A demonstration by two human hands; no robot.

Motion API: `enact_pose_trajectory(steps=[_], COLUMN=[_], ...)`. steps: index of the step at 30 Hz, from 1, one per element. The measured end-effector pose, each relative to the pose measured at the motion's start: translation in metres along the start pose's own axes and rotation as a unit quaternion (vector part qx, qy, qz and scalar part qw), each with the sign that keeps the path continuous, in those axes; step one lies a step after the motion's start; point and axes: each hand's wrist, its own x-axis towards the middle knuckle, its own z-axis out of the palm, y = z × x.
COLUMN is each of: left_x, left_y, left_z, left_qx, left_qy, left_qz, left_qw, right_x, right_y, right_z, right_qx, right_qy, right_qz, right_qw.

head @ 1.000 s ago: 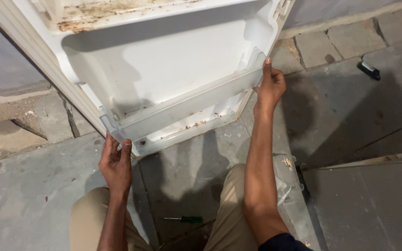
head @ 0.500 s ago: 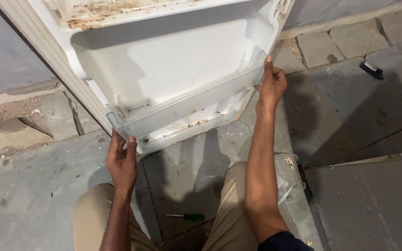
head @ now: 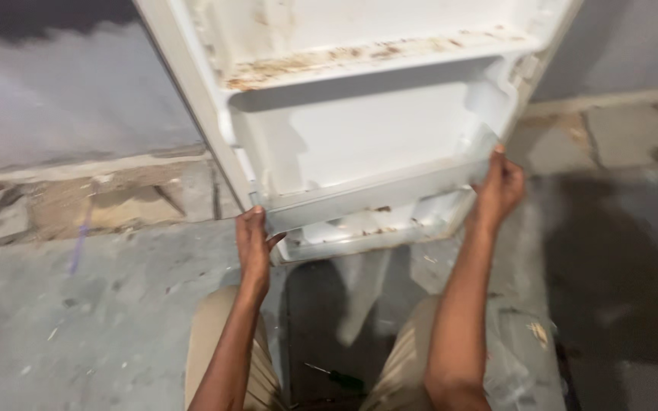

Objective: The person sits on the floor in front of an open refrigerator and detaches the glass shelf and plastic door trays from the refrigerator door, using a screwdriver on the fittings at one point. They handle each tray and shelf one at a time, lifting them out of their mounts and setting them on the floor beside them.

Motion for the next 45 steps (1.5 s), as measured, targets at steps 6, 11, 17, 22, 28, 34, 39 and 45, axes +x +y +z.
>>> enact_pose_trajectory(steps=[6, 11, 17, 22, 28, 34, 39, 45], left_x=[-0.005, 0.004, 0.007, 0.012, 0.015, 0.014, 0.013, 0.017], left_y=[0.052, 0.08, 0.093, 0.085, 0.081, 0.078, 0.068, 0.059], left_z=[0.019, 0.028, 0.009, 0.01, 0.009, 0.005, 0.004, -0.007], left_qx=[0.1, 0.193, 0.246, 0.209, 0.258, 0.262, 0.268, 0.32], left_qy=[-0.003, -0.023, -0.077, -0.097, -0.12, -0.124, -0.15, -0.149], left_qz=[0.052, 0.061, -0.045, 0.057, 0.054, 0.06, 0.031, -0.009], left_qw=[0.994, 0.979, 0.965, 0.971, 0.957, 0.955, 0.951, 0.935], right_x=[-0.001, 0.001, -0.003, 0.007, 0.005, 0.008, 0.01, 0.004], right_y=[-0.014, -0.018, -0.018, -0.032, -0.029, -0.015, -0.011, -0.014], right_z=[-0.001, 0.002, 0.001, -0.004, -0.013, -0.017, -0.024, -0.023], right_qx=[0.026, 0.007, -0.003, 0.042, 0.038, -0.002, -0.035, -0.029], right_qy=[-0.014, -0.014, 0.006, -0.006, -0.045, -0.068, -0.064, -0.057], right_qz=[0.027, 0.007, -0.017, -0.09, -0.077, -0.051, -0.053, -0.053], right_qw=[0.999, 1.0, 1.0, 0.995, 0.995, 0.996, 0.996, 0.997])
